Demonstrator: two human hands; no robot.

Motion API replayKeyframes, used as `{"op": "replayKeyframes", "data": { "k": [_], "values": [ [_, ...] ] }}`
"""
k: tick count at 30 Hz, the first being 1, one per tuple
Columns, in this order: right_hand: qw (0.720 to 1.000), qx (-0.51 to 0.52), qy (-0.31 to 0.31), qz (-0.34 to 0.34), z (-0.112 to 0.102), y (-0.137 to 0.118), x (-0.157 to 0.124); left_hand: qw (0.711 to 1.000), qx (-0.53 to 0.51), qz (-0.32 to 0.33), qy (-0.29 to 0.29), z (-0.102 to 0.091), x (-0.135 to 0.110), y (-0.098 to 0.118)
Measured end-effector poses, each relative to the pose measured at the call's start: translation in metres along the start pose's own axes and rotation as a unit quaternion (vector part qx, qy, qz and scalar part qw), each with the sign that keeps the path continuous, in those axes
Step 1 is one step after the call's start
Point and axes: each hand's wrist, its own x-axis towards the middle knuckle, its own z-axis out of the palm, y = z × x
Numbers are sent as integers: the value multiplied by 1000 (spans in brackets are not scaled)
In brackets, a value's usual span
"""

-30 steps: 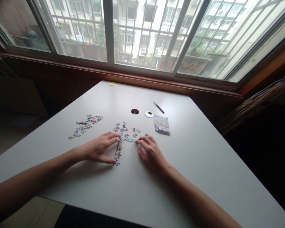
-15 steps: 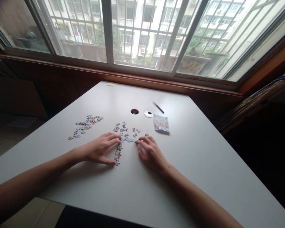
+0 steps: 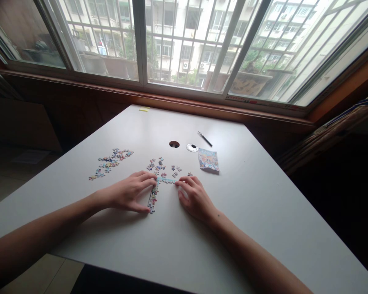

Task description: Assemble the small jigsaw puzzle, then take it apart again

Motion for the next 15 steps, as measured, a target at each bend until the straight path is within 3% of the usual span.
{"op": "replayKeyframes", "data": {
  "k": [15],
  "values": [
    [1000,-1,4,-2,1,1,0,1000,-6,3,6,0,0,0]
  ]
}}
